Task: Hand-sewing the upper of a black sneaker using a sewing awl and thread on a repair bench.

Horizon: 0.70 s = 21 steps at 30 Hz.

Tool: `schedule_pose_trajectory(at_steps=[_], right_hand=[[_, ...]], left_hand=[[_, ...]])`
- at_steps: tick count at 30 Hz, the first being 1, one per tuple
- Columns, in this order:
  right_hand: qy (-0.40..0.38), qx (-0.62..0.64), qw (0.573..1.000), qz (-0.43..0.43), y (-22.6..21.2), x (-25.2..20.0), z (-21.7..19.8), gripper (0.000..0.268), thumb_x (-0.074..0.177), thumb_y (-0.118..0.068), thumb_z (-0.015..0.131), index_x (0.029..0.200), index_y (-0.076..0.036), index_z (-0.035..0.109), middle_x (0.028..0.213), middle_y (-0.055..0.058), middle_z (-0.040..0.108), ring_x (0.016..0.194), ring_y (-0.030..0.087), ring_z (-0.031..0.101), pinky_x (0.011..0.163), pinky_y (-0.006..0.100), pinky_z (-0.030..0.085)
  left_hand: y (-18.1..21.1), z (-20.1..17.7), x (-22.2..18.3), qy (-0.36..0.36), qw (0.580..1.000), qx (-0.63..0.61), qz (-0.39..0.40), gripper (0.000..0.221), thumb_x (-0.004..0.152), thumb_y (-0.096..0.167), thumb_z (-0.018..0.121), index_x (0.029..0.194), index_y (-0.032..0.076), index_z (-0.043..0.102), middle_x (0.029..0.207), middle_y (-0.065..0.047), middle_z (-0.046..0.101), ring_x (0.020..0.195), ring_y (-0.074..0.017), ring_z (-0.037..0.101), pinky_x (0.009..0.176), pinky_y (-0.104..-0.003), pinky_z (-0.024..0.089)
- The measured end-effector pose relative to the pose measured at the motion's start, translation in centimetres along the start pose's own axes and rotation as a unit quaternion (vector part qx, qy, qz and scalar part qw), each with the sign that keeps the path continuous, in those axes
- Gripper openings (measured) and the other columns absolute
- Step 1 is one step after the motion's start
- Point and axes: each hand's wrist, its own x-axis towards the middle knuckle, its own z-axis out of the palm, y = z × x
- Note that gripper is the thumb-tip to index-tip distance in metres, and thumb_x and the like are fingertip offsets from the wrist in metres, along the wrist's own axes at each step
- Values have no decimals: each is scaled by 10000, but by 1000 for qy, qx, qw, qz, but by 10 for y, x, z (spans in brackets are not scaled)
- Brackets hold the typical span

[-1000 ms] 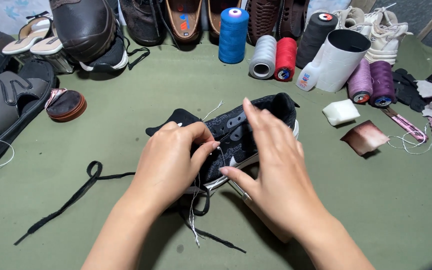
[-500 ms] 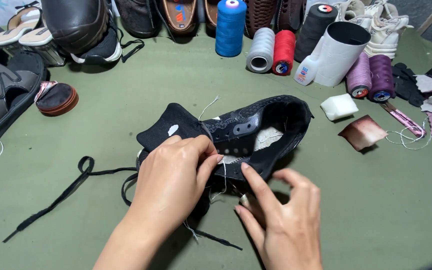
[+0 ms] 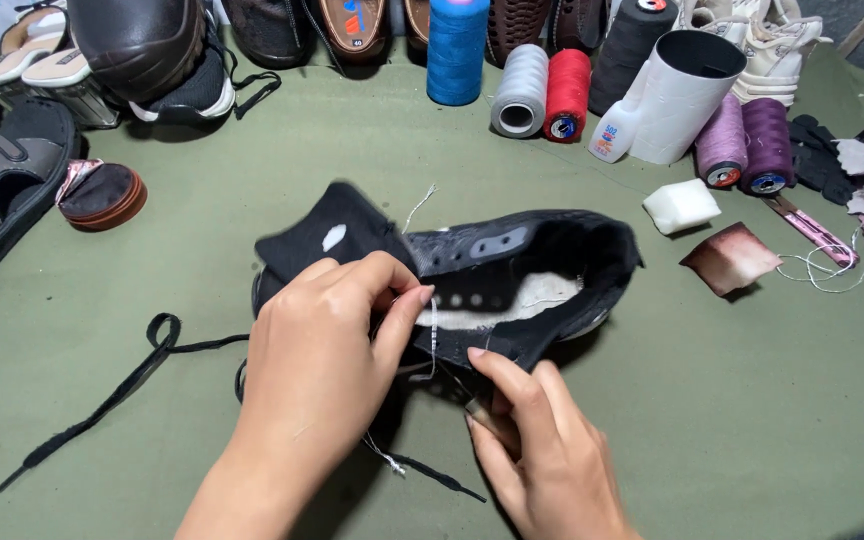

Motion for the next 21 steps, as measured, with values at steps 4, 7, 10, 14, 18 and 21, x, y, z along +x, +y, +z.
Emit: schedule_pose_trajectory(at_steps=[4, 7, 10, 14, 18, 21], right_hand=[[13, 10, 1000, 25, -6, -2, 4, 547, 907, -227, 715, 1418, -226, 520, 974, 19, 580, 703, 159, 663, 585, 284, 568], [42, 28, 998, 28, -10, -3, 5, 630, 884, -143, 738, 1442, -166, 446, 1183, 56, 576, 774, 124, 646, 645, 263, 580], [35, 8, 999, -27, -13, -2, 3, 734, 879, -71, 725, 1501, -140, 341, 1368, 116, 593, 731, 168, 651, 688, 265, 541], [-53, 29, 990, 131, -13, 8, 2, 854, 835, -192, 714, 1577, -256, 295, 1156, -52, 742, 899, 155, 755, 816, 317, 552], [-225, 46, 918, 324, -31, 36, -18, 1000, 838, -306, 687, 1640, -450, 107, 1033, -153, 711, 776, 166, 728, 812, 303, 547], [-199, 143, 898, 366, -42, 48, -27, 1241, 794, -140, 711, 1691, -504, -66, 904, -61, 720, 633, 116, 686, 773, 245, 528]], left_hand=[[2, -2, -8, -7, 999, 16, 34, 170, 943, 336, 707, 842, 207, 662, 754, 51, 707, 737, -235, 620, 594, -449, 485], [-6, 7, -8, 14, 997, 51, 63, 185, 968, 304, 706, 855, 176, 634, 726, 20, 648, 686, -249, 571, 532, -450, 473], [-16, 13, 1, 20, 992, 94, 86, 214, 997, 263, 669, 841, 138, 594, 685, -25, 611, 656, -287, 545, 621, -458, 480], [-16, 10, 14, -81, 996, 37, -4, 184, 986, 315, 656, 858, 188, 620, 767, 32, 724, 739, -281, 563, 589, -469, 471], [-21, 14, 26, -147, 987, 58, -3, 162, 1016, 377, 586, 1003, 231, 654, 690, -132, 631, 800, -332, 606, 647, -514, 489], [-16, 1, 29, -187, 982, 36, -18, 174, 1025, 401, 556, 1002, 247, 634, 723, -107, 649, 855, -318, 608, 692, -501, 478]])
